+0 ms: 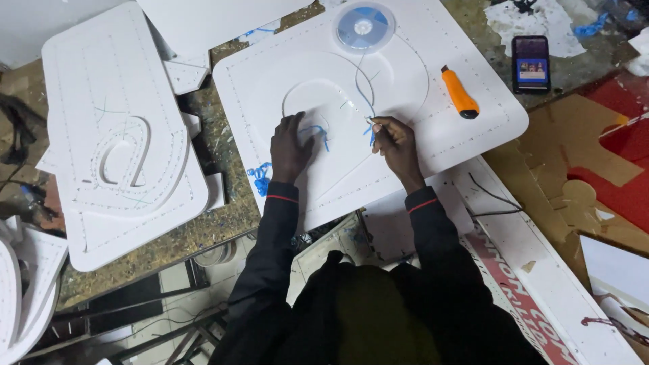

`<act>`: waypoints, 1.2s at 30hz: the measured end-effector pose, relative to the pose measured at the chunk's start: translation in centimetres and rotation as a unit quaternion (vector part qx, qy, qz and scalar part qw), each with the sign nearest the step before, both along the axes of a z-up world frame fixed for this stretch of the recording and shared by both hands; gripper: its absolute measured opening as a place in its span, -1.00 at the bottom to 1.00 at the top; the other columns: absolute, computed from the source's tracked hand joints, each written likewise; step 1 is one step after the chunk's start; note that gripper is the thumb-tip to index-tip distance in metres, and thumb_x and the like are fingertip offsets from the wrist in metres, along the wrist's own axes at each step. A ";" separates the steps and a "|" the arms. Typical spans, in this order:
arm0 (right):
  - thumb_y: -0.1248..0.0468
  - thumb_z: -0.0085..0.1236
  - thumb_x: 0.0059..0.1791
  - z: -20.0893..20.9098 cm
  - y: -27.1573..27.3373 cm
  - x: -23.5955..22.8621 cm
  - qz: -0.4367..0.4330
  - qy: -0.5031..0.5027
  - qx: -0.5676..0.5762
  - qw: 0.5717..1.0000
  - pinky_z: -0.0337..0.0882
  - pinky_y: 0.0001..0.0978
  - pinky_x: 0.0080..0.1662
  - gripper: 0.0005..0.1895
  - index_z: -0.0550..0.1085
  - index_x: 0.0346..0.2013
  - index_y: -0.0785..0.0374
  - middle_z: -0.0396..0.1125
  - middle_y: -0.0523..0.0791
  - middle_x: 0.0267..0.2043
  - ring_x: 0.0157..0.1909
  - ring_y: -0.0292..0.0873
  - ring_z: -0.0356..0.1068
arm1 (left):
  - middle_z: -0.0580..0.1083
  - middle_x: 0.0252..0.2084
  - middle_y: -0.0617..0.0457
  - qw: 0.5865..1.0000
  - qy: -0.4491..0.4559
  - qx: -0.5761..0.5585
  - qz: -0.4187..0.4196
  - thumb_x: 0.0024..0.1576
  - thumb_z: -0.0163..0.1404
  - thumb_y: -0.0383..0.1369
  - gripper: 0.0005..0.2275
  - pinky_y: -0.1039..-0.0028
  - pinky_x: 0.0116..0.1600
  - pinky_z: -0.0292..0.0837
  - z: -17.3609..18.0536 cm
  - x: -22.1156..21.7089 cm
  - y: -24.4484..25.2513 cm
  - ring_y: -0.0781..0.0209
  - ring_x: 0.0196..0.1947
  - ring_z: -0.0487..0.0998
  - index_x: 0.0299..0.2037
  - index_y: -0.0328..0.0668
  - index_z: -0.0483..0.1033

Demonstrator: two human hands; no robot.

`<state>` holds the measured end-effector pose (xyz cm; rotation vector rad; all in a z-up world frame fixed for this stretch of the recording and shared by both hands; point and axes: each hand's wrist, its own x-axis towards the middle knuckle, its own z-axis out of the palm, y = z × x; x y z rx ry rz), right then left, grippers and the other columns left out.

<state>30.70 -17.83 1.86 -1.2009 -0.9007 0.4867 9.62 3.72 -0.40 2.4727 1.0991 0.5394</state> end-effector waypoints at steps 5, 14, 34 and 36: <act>0.29 0.12 0.31 -1.4 0.5 0.8 0.019 -0.015 -0.009 1.000 0.39 -0.55 -0.41 -0.77 0.61 0.16 0.37 0.41 -0.03 -0.56 -0.49 -0.25 0.46 | 0.40 0.34 -0.05 0.999 -0.008 0.046 0.008 0.27 0.24 -0.26 -0.59 -0.11 0.26 0.60 -5.2 -0.6 0.3 -0.33 0.34 0.52 0.34 0.12 0.58; 0.29 0.13 0.30 -2.7 -0.1 3.2 0.097 -0.019 -0.080 0.992 0.43 -0.55 -0.39 -0.78 0.61 0.15 0.36 0.41 -0.06 -0.55 -0.46 -0.25 0.49 | 0.41 -0.22 -0.05 0.925 -0.215 0.153 0.273 0.25 0.02 -0.44 -0.92 0.08 -0.05 0.42 -4.2 -11.8 -4.4 -0.18 -0.15 0.55 -0.28 -0.01 0.46; 0.09 -0.05 0.40 0.9 -1.6 13.3 -0.228 -0.073 0.091 0.967 0.35 -0.01 0.47 -0.75 0.40 0.17 0.22 0.43 0.03 0.24 0.42 0.00 0.42 | 0.04 0.79 -0.21 0.993 0.104 -0.033 0.049 0.14 0.12 0.44 -0.01 -0.32 0.73 -0.16 -0.5 1.8 -12.7 -0.45 0.77 -0.10 0.69 0.08 0.24; 0.03 -0.10 0.40 0.6 -1.5 12.8 -0.255 -0.102 0.080 0.958 0.26 0.04 0.50 -0.69 0.40 0.17 0.22 0.34 0.02 0.25 0.46 0.04 0.34 | 0.11 0.78 -0.09 0.987 0.154 0.033 0.008 0.13 0.08 0.47 -0.04 -0.29 0.62 -0.02 -0.2 1.5 -11.8 -0.34 0.76 -0.01 0.69 0.21 0.23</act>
